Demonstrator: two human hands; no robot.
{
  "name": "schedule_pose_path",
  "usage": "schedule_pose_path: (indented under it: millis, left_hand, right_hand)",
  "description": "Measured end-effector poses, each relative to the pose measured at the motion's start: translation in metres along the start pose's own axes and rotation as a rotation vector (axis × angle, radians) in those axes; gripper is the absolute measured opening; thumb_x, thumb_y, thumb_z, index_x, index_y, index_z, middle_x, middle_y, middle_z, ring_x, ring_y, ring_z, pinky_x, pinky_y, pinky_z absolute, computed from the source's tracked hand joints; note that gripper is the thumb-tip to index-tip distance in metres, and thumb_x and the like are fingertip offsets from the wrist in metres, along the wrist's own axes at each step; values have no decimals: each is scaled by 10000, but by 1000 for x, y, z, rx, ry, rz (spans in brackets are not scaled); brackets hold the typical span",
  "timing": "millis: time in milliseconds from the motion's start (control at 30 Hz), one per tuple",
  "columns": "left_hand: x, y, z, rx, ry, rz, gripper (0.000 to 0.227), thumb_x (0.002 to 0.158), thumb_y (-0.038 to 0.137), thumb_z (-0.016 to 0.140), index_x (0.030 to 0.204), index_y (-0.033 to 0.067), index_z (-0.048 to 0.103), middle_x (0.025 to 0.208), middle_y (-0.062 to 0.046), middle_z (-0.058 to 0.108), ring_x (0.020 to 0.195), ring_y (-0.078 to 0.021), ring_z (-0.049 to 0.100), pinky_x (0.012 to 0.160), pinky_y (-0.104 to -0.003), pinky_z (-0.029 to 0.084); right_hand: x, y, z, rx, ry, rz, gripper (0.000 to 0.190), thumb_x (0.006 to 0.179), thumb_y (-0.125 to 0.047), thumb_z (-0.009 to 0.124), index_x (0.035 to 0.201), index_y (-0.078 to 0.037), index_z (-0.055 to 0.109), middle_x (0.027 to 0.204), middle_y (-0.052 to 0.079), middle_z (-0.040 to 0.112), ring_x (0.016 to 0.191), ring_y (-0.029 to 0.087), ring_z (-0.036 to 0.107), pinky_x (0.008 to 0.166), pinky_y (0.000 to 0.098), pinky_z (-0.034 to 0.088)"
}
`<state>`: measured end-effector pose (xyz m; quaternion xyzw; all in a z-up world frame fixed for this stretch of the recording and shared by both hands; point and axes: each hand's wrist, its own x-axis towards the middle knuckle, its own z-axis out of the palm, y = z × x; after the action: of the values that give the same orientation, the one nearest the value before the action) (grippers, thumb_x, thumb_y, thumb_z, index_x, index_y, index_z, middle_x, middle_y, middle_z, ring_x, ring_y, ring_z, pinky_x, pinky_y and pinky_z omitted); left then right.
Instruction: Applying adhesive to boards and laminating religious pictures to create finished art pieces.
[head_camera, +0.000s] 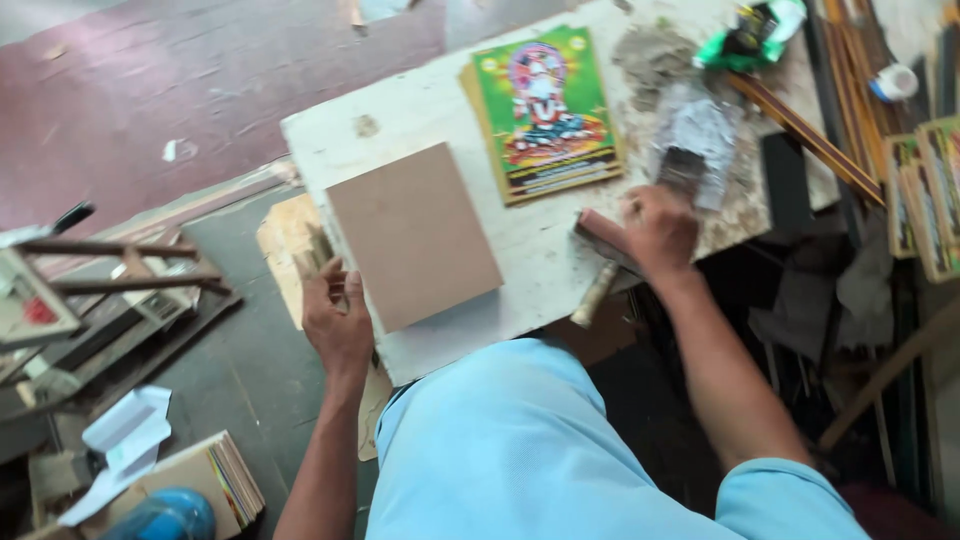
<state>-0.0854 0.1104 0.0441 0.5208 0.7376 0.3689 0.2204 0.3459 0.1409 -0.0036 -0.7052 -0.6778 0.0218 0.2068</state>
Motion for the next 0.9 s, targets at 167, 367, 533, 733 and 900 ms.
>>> schedule_pose_path:
  millis: [167,367,533,733,900]
  left_hand:
    - [-13,44,66,-97,-252,44,276,1000,208,680,1229,55,700,1042,-122,747,922,-216,720,771,-361,573]
    - [-18,134,166,-172,-667,454,285,922,190,714,1184,79,709,1073,-101,757,988,-304,693,861,-422,543]
    - [-29,167,245,-59,-846,650,347,970,265,680,1277,105,675,1220,-112,694,1217,-331,599,1027,-452,463]
    - [-47,170,322,316,-814,992,767,912,523,632,1479,41,447,1542,-160,442,1463,-405,320,1150,-540,297]
    - [-55,161,343,491,-892,995,890,926,667,518,1546,51,347,1623,-137,337,1498,-368,288,1193,-547,239]
  right_hand:
    - [-2,82,-27,-372,-88,-141,358,899,-159,671,1250,-94,703,1205,118,670,1147,321,625,964,465,488]
    - [20,115,-19,-639,-158,-377,501,908,-147,588,1397,-44,626,1445,149,621,1313,271,568,1096,460,412]
    - [17,134,-9,-473,-118,-349,449,964,-151,571,1371,22,650,1335,214,663,1216,307,640,1079,422,476]
    - [43,155,-20,-53,-52,-177,268,1042,-161,604,1238,-28,727,1087,190,720,1024,367,685,925,480,518]
    - [71,169,-28,64,-34,-61,239,1104,-177,589,1201,-9,729,1092,207,716,1007,404,674,892,488,516]
